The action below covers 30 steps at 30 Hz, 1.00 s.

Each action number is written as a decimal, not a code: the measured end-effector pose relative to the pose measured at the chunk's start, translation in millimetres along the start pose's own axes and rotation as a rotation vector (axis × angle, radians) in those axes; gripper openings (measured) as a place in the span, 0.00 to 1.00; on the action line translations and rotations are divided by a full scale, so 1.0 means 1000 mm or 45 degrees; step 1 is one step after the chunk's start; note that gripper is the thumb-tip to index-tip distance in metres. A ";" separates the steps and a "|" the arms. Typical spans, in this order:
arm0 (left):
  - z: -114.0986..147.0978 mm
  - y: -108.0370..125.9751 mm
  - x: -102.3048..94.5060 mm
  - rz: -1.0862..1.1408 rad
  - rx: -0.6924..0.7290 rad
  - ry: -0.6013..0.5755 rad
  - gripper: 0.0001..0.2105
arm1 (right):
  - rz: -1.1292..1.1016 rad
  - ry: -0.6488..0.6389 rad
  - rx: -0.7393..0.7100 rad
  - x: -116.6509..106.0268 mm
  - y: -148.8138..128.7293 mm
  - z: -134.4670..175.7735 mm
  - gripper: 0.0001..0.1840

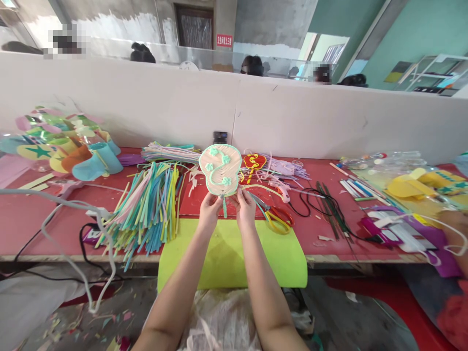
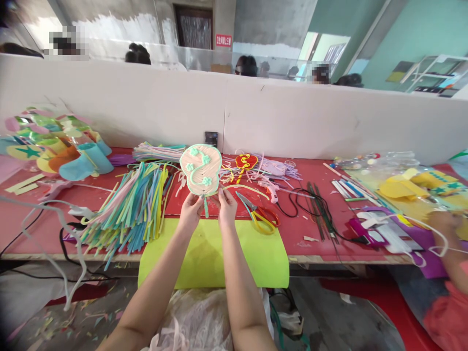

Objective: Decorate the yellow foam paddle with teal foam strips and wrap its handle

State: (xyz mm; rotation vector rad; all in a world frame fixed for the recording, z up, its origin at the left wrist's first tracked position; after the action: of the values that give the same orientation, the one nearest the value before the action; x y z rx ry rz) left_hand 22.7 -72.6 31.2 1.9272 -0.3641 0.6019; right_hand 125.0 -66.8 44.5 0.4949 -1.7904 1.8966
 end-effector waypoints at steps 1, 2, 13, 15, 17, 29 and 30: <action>0.000 0.000 0.000 -0.003 -0.002 0.002 0.16 | 0.008 0.001 0.005 0.000 0.000 0.000 0.22; -0.001 -0.001 -0.001 -0.004 -0.006 0.003 0.17 | 0.010 0.002 0.007 0.000 0.000 0.000 0.22; 0.002 -0.003 0.000 0.025 -0.013 -0.019 0.18 | 0.033 0.062 -0.014 -0.004 0.001 -0.003 0.16; 0.002 -0.003 0.000 0.038 -0.010 -0.030 0.18 | 0.025 0.067 -0.017 -0.004 0.000 -0.003 0.16; 0.002 -0.003 0.000 0.045 -0.001 -0.039 0.18 | 0.026 0.079 -0.020 -0.004 0.000 -0.003 0.16; 0.002 -0.002 -0.002 -0.147 0.106 -0.016 0.20 | 0.508 0.352 -0.316 -0.007 0.003 0.001 0.15; 0.002 -0.001 -0.002 -0.151 0.117 -0.015 0.20 | 0.537 0.337 -0.333 -0.006 0.002 0.002 0.15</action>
State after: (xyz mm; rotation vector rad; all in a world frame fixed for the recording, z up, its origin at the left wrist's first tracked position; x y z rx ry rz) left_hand 22.7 -73.9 28.4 2.0253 -0.2309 0.5379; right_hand 128.8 -69.2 39.6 -0.2352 -2.0293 1.8358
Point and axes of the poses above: each hand's wrist, its own z-axis away from the middle knuckle, its own x-axis out of the palm, y = z × x, the point moved 1 cm from there along -z, towards the middle knuckle, and after that the axes turned 15 degrees about x, right-handed, at the moved point
